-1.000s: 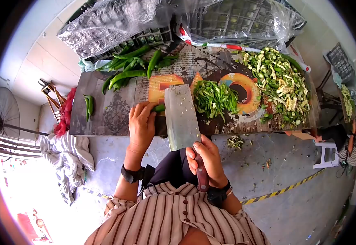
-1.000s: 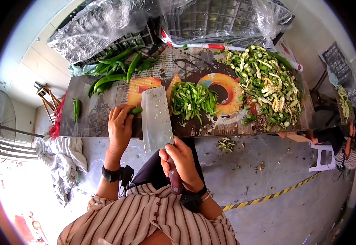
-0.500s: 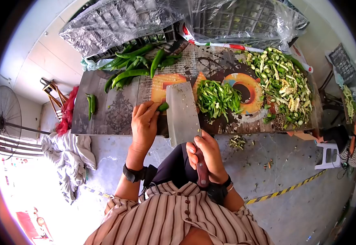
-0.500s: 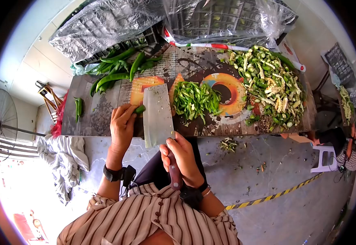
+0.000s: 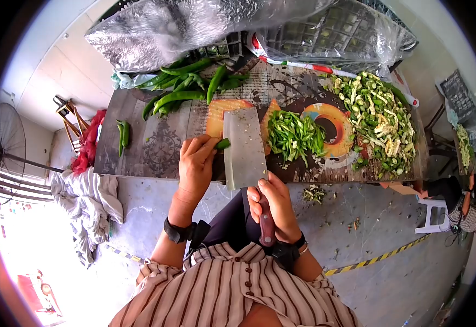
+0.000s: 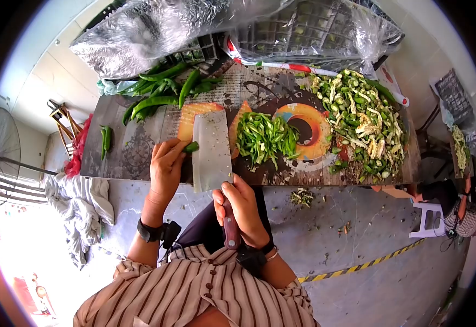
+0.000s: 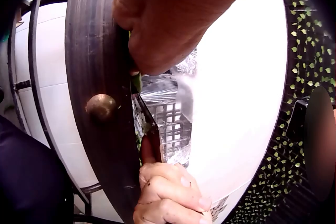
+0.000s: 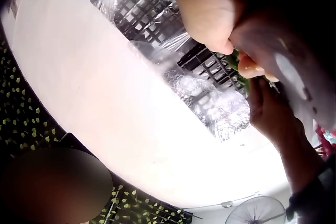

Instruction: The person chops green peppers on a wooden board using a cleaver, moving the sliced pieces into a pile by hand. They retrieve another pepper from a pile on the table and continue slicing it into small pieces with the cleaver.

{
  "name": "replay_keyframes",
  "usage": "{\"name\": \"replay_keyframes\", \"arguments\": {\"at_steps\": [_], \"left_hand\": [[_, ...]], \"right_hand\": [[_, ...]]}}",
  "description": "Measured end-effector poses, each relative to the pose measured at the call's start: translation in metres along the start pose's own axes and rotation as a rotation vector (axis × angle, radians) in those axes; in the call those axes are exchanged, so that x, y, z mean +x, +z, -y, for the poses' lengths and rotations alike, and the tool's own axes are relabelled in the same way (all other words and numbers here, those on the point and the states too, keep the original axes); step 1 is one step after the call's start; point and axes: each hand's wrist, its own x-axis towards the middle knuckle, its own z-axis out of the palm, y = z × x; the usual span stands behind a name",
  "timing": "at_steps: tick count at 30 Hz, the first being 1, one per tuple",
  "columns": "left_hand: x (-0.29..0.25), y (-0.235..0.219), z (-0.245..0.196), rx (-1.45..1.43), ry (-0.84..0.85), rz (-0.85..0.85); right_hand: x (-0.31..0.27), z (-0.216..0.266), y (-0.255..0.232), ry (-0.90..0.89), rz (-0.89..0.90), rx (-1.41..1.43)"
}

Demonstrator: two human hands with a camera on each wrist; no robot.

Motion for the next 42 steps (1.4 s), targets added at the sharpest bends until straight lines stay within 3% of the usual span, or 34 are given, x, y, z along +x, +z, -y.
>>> {"name": "replay_keyframes", "arguments": {"at_steps": [6,12,16,18,42], "left_hand": [[-0.001,-0.003,-0.003,-0.044,0.003,-0.027],[-0.004,-0.027,0.0,0.088,-0.105,-0.082],[-0.005,-0.029,0.009,0.001,-0.128,-0.086],[-0.007,-0.025,0.007,-0.093,-0.229,-0.055],[-0.003,-0.021,0.015,-0.104,-0.146,-0.094]], "right_hand": [[-0.001,-0.003,0.001,-0.013,-0.009,0.007],[-0.001,-0.001,0.002,0.002,-0.026,0.021],[-0.002,0.002,0.005,0.012,-0.042,0.011],[-0.002,0.003,0.007,0.011,-0.057,0.029],[0.003,-0.001,0.019,-0.018,-0.077,-0.087]]}}
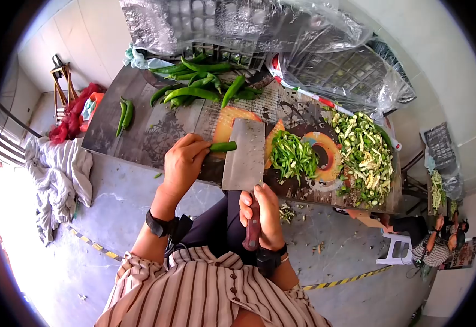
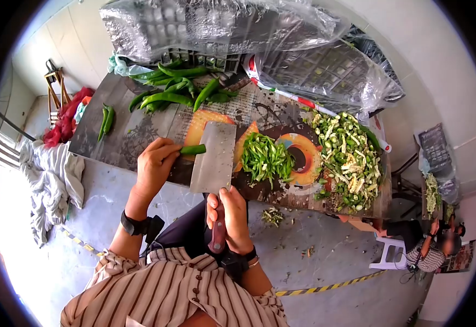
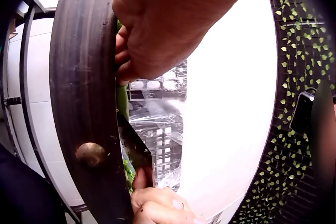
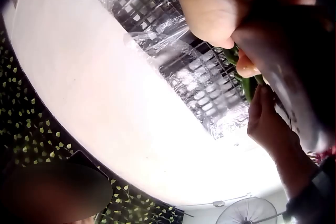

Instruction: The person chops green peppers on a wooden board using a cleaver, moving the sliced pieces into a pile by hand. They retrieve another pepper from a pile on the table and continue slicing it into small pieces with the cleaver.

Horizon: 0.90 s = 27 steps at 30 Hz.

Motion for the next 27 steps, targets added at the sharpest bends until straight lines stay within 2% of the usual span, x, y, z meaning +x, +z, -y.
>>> {"name": "replay_keyframes", "arguments": {"at_steps": [18,27], "left_hand": [[-0.002,-0.001,0.001,-0.008,0.005,0.013],[-0.002,-0.001,0.002,-0.018,-0.011,0.025]], "right_hand": [[-0.001,-0.005,-0.001,0.034,0.016,-0.084],[0.005,-0.013,0.01,0.08,0.061,-0.028]]}}
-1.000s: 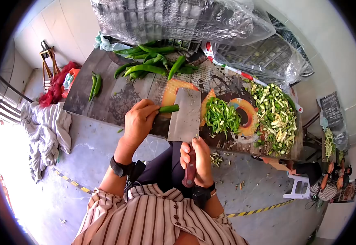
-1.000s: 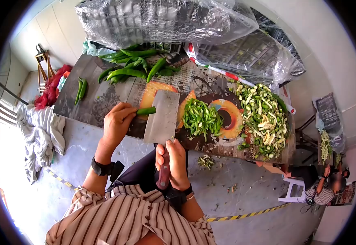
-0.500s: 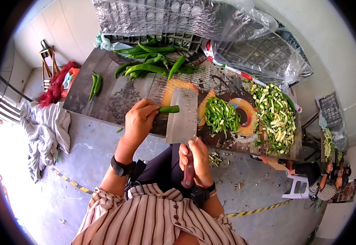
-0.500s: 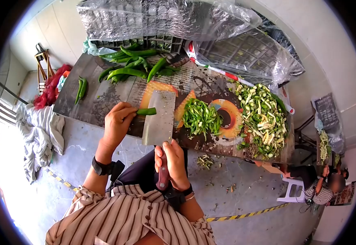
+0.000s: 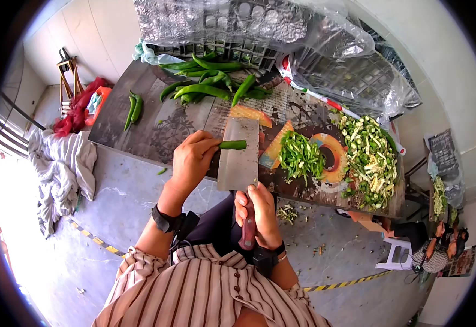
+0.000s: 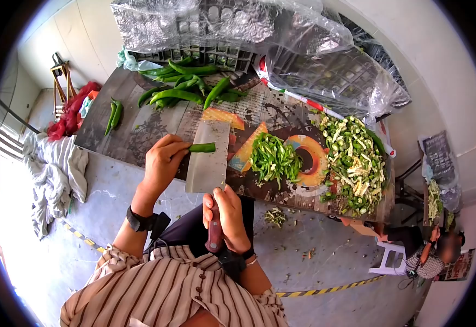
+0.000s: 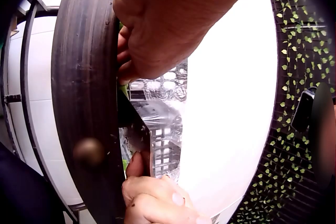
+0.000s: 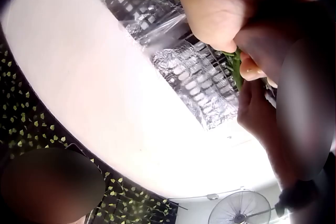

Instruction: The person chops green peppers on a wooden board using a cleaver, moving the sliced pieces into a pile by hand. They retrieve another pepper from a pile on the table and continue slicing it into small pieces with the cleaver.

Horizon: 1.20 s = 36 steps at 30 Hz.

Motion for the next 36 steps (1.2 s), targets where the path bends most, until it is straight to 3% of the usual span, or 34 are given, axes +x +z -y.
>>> {"name": "replay_keyframes", "arguments": {"at_steps": [9,36], "left_hand": [[-0.001,-0.01,0.002,0.072,-0.03,-0.056],[0.006,-0.012,0.011,0.061,-0.001,-0.007]], "right_hand": [[0.003,-0.001,-0.003,-0.023,-0.006,-0.087],[0.012,-0.007,0.007,-0.027,0.003,-0.237]]}}
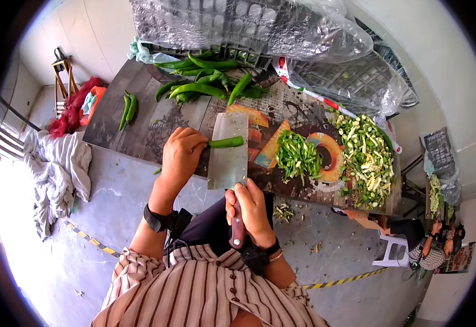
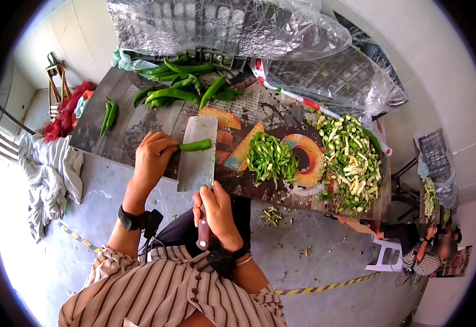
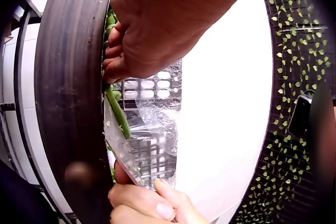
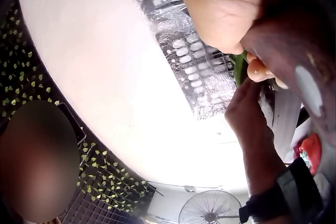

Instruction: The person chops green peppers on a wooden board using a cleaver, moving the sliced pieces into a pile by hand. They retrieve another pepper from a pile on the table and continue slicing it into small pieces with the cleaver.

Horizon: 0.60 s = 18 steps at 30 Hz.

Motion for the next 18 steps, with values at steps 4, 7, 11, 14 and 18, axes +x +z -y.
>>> {"name": "replay_keyframes", "arguments": {"at_steps": [4,7,11,14,18], "left_hand": [[0.0,0.001,0.002,-0.003,0.015,0.017],[0.001,-0.001,0.002,0.0,0.014,0.022],[0.002,0.002,0.003,0.018,0.042,0.004],[0.002,0.003,0.002,0.055,0.059,0.015],[0.001,0.004,0.001,0.059,0.066,0.015]], "right_hand": [[0.005,-0.001,0.005,0.0,0.007,0.021],[0.008,-0.005,0.006,0.008,0.017,0.042],[0.005,0.001,0.007,0.011,0.003,0.041],[-0.005,0.005,-0.001,-0.018,-0.031,0.06],[-0.029,0.024,-0.011,-0.053,-0.133,0.064]]}}
